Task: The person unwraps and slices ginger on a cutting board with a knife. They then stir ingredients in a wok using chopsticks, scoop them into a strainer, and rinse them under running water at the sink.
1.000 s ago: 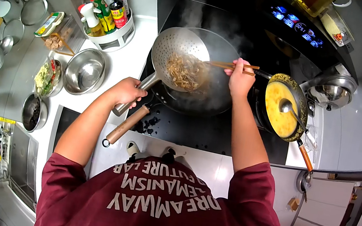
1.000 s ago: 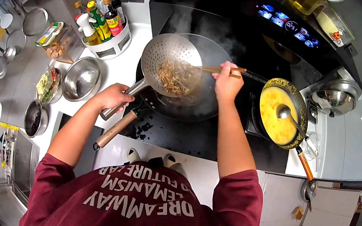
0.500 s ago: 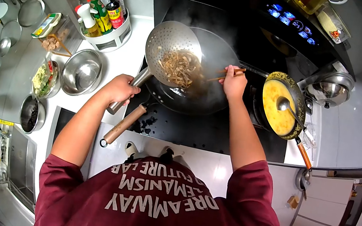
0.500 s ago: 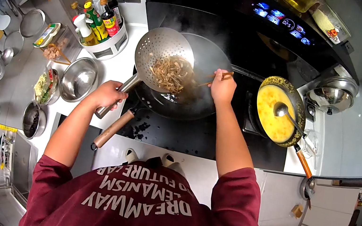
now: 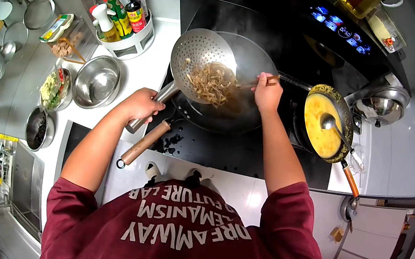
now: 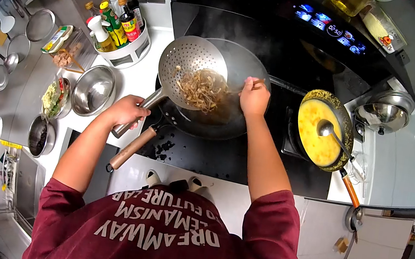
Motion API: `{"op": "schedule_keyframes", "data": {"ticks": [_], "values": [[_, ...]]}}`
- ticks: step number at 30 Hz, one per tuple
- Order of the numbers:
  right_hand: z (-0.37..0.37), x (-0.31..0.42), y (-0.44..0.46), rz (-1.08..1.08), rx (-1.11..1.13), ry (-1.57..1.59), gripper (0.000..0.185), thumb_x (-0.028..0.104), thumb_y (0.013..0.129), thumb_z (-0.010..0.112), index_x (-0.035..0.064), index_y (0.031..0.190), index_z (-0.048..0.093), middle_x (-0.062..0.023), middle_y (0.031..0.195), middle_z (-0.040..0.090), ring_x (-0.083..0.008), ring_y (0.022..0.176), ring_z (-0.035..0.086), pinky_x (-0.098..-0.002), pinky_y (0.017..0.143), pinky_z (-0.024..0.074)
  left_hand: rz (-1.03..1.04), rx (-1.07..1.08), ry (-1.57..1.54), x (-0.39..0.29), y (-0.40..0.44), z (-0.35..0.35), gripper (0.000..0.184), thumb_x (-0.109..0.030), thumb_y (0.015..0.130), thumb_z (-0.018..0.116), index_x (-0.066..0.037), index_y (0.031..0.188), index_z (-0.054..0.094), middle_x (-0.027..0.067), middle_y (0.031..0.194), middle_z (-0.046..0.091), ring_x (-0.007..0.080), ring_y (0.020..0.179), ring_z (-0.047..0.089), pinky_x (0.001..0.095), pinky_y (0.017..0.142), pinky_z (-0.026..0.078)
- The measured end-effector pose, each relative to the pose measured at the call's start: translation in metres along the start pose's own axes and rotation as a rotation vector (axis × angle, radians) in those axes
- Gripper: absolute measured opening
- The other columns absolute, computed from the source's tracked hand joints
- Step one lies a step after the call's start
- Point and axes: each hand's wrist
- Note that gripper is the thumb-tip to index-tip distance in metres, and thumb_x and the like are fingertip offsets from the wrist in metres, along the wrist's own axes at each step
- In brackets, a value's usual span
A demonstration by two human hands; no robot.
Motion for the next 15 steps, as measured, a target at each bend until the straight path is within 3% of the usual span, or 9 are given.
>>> {"op": "schedule_keyframes", "data": {"ticks": [6, 9, 10, 15], "values": [[-0.004, 0.034, 0.0, 0.006, -0.08, 0.246, 0.02, 0.014, 0.093, 0.051, -0.0019, 0.087, 0.062, -0.0094, 0.071, 0.065, -0.0163, 0.056, 0.064, -0.0264, 0.053, 0.0507, -0.014, 0.011, -0.033, -0.001, 0.0, 0.001, 0.014, -0.013, 0.084, 0.063, -0.001, 0.081, 0.056, 0.0039, 0.064, 0.054, 0.0129, 0.043, 0.05, 0.0286, 0.038, 0.042], [0.01, 0.045, 0.0, -0.045, 0.161, 0.495, 0.022, 0.015, 0.094, 0.05, -0.0021, 0.09, 0.062, -0.0093, 0.073, 0.065, -0.0156, 0.055, 0.064, -0.0267, 0.053, 0.0513, -0.015, 0.031, -0.065, -0.002, 0.002, 0.005, 0.014, -0.012, 0.084, 0.063, -0.001, 0.081, 0.056, 0.0037, 0.064, 0.054, 0.0127, 0.043, 0.05, 0.0285, 0.038, 0.043], [0.008, 0.056, -0.002, -0.01, 0.244, 0.402, 0.023, 0.017, 0.095, 0.049, -0.0017, 0.091, 0.063, -0.0085, 0.073, 0.065, -0.0156, 0.055, 0.064, -0.0261, 0.053, 0.0508, -0.014, 0.033, -0.075, -0.002, 0.003, 0.006, 0.014, -0.012, 0.084, 0.063, -0.001, 0.081, 0.056, 0.0037, 0.064, 0.054, 0.0126, 0.043, 0.05, 0.0284, 0.038, 0.043], [-0.015, 0.05, 0.013, -0.029, -0.034, 0.287, 0.023, 0.018, 0.095, 0.049, 0.0002, 0.09, 0.063, -0.0084, 0.075, 0.064, -0.0153, 0.054, 0.064, -0.0261, 0.05, 0.0491, 0.034, 0.016, -0.121, 0.007, 0.004, 0.01, 0.013, -0.012, 0.084, 0.063, -0.001, 0.083, 0.056, 0.0036, 0.063, 0.053, 0.0126, 0.044, 0.05, 0.028, 0.039, 0.044]]}}
Point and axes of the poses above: each hand's wrist, its own y-axis towards the middle knuckle, its own z-axis out of the palm, x = y × z
